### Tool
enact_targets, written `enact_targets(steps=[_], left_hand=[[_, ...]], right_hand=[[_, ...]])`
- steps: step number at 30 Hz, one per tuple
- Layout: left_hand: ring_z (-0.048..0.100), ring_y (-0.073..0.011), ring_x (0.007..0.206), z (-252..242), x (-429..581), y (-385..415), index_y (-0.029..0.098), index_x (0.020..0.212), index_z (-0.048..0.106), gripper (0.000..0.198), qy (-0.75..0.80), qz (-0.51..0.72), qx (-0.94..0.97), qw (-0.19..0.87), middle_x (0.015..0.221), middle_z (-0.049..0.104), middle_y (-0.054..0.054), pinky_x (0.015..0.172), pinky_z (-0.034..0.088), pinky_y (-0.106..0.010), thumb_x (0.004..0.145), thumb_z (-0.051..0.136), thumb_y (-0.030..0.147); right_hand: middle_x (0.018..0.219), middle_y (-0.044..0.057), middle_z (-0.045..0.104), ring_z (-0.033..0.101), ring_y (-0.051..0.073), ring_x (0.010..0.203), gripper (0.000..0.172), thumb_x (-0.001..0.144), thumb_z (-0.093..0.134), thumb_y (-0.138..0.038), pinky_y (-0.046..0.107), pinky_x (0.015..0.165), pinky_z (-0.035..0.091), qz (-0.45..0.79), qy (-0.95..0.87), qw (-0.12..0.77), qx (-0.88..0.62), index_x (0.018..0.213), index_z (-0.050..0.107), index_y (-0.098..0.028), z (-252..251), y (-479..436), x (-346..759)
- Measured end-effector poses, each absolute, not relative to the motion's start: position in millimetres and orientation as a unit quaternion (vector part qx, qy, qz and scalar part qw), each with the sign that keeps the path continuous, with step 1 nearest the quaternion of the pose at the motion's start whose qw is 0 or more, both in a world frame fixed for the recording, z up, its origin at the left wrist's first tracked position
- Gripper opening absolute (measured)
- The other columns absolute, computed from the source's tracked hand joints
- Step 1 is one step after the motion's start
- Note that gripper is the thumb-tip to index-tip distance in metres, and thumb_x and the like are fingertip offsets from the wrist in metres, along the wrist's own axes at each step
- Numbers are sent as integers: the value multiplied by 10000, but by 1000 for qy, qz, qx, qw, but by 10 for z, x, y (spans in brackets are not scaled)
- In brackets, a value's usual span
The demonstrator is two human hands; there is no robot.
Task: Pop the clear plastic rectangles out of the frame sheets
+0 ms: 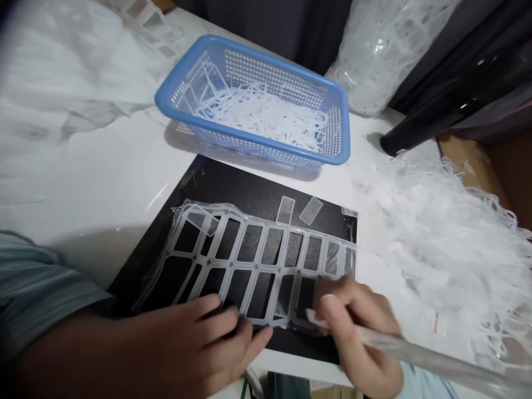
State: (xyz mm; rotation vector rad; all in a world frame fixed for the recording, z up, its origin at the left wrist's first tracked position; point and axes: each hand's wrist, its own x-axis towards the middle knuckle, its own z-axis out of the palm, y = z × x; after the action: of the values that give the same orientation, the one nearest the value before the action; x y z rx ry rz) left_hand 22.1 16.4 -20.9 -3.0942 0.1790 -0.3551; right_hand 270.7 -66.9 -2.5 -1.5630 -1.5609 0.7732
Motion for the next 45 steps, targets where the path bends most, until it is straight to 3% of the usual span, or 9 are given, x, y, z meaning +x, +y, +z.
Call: enact_targets(steps=[4, 10, 15, 18, 23, 31, 36, 41, 45], left_hand=[[510, -170, 824, -288, 222, 168, 214, 1252, 659, 371, 26, -133, -991, -9, 1294, 587, -60, 656, 405, -330, 958, 470, 339], [503, -176, 793, -299, 223, 212, 181, 1245, 655, 371, 34, -143, -989, -27, 1232, 601, -69, 667, 410, -335, 956, 460, 307], [492, -181, 789, -273, 232, 202, 179, 1216, 668, 343, 30, -147, -988, -28, 1128, 610, -69, 652, 406, -334, 948, 472, 264], [483, -174, 771, -250, 240, 197, 190, 1169, 679, 302, 24, -121, -992, -41, 1028, 598, -43, 632, 395, -323, 951, 491, 284], [473, -168, 747, -240, 246, 237, 179, 1146, 680, 286, 47, -119, -991, -50, 1010, 587, -40, 629, 402, -316, 944, 505, 283], [484, -176, 764, -274, 229, 224, 150, 1274, 628, 389, 52, -122, -991, -21, 1097, 588, -78, 649, 408, -322, 953, 463, 296], [497, -168, 765, -259, 224, 220, 127, 1345, 577, 437, 58, -100, -993, 0, 1072, 587, -86, 650, 393, -313, 970, 429, 296], [460, -169, 662, -260, 242, 199, 144, 1279, 625, 403, 41, -106, -994, -2, 935, 590, -63, 582, 350, -332, 936, 462, 280], [512, -176, 703, -247, 236, 205, 199, 1168, 675, 314, 42, -117, -992, -14, 987, 625, -43, 596, 376, -330, 904, 528, 289]], right_hand=[[551, -34, 552, 550, 89, 483, 327, 1009, 457, -241, 205, 484, 398, 368, -656, 339, -565, 699, 554, -202, -37, -595, 2565], [570, -37, 530, 501, 79, 484, 261, 966, 518, -187, 212, 483, 362, 334, -707, 333, -528, 705, 510, -194, -96, -529, 2557], [538, -18, 494, 446, 115, 480, 308, 995, 430, -158, 258, 470, 333, 234, -812, 305, -439, 703, 522, -188, -64, -487, 2520], [630, 43, 581, 513, 157, 577, 283, 999, 440, -190, 285, 516, 387, 169, -845, 289, -418, 757, 585, -162, -65, -508, 2520], [833, 111, 655, 629, 220, 857, 255, 1008, 469, -221, 354, 708, 536, 203, -830, 300, -424, 831, 628, -131, -69, -508, 2530], [808, 90, 665, 655, 174, 780, 266, 1016, 475, -221, 297, 649, 566, 242, -796, 314, -457, 809, 627, -149, -14, -463, 2584], [894, 85, 689, 690, 207, 832, 116, 920, 591, -86, 308, 636, 560, 136, -754, 371, -524, 854, 630, -173, -16, -438, 2804], [858, 52, 693, 645, 201, 748, 134, 898, 617, -91, 344, 650, 481, -13, -637, 428, -641, 815, 645, -193, -70, -368, 2992], [783, 58, 646, 629, 223, 743, 167, 922, 581, -122, 378, 661, 474, 36, -638, 443, -628, 782, 639, -191, -58, -377, 2999]])
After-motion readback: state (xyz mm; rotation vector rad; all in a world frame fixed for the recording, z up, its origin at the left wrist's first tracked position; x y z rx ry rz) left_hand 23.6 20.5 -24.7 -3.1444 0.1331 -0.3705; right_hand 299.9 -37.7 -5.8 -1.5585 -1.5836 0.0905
